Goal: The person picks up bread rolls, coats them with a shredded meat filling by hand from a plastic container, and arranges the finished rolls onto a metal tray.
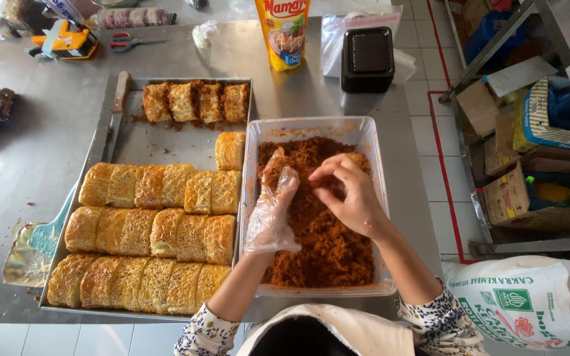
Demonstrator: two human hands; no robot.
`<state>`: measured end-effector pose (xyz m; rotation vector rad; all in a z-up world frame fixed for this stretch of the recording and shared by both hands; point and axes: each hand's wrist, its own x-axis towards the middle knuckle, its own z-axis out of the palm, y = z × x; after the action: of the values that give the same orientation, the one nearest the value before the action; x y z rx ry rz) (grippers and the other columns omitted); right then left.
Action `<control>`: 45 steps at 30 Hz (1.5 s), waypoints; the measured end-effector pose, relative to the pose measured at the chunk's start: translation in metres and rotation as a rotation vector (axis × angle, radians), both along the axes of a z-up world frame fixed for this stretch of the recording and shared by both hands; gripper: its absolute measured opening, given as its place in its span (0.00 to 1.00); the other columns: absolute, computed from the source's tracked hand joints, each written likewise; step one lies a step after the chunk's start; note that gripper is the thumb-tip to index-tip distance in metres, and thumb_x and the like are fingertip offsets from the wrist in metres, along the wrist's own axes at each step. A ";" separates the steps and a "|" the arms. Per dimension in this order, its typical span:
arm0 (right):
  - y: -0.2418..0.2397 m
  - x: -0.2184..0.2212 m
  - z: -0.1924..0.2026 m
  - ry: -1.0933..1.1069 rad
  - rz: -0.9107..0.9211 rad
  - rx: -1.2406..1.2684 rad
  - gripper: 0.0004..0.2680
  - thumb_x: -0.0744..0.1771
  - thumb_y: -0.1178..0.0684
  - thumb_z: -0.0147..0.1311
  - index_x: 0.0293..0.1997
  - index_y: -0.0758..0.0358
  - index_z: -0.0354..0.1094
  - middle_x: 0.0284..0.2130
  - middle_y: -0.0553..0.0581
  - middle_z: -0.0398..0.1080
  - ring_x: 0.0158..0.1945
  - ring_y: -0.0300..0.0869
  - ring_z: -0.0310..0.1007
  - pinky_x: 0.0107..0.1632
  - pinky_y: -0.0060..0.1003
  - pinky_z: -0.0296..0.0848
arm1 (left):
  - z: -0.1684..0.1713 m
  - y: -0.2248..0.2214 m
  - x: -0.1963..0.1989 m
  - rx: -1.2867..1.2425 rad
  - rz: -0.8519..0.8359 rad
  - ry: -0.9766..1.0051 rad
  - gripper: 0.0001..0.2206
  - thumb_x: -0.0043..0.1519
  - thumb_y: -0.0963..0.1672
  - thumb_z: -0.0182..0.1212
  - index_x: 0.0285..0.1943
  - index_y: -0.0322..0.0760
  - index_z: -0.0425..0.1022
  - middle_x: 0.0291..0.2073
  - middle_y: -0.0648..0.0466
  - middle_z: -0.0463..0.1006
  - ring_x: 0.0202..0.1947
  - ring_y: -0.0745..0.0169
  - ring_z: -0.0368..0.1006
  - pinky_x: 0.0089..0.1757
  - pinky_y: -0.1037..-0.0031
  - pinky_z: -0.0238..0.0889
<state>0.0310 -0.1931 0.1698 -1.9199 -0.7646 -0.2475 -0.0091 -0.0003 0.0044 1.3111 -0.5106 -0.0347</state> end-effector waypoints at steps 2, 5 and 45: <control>0.007 0.008 -0.004 -0.110 -0.079 0.008 0.05 0.64 0.64 0.58 0.39 0.61 0.70 0.38 0.57 0.71 0.46 0.42 0.72 0.53 0.33 0.74 | 0.004 -0.002 0.001 0.081 0.018 0.074 0.72 0.22 0.51 0.84 0.81 0.46 0.38 0.80 0.46 0.42 0.79 0.47 0.41 0.74 0.58 0.38; 0.015 0.013 -0.011 -0.099 -0.126 0.053 0.06 0.64 0.66 0.55 0.41 0.63 0.71 0.39 0.56 0.72 0.45 0.41 0.73 0.50 0.31 0.77 | 0.016 -0.005 0.000 0.162 0.076 -0.134 0.72 0.19 0.52 0.79 0.80 0.47 0.39 0.80 0.47 0.38 0.79 0.47 0.35 0.74 0.59 0.33; 0.006 0.005 0.037 0.313 0.094 0.056 0.07 0.66 0.62 0.53 0.47 0.67 0.67 0.44 0.56 0.69 0.44 0.41 0.75 0.48 0.31 0.81 | 0.060 -0.011 0.009 0.281 0.158 0.746 0.68 0.33 0.60 0.78 0.80 0.48 0.28 0.79 0.54 0.38 0.78 0.56 0.34 0.70 0.61 0.32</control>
<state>0.0356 -0.1872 0.2072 -1.8078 -0.6283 0.0877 -0.0001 -0.0113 0.0639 1.4904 0.2433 -0.4596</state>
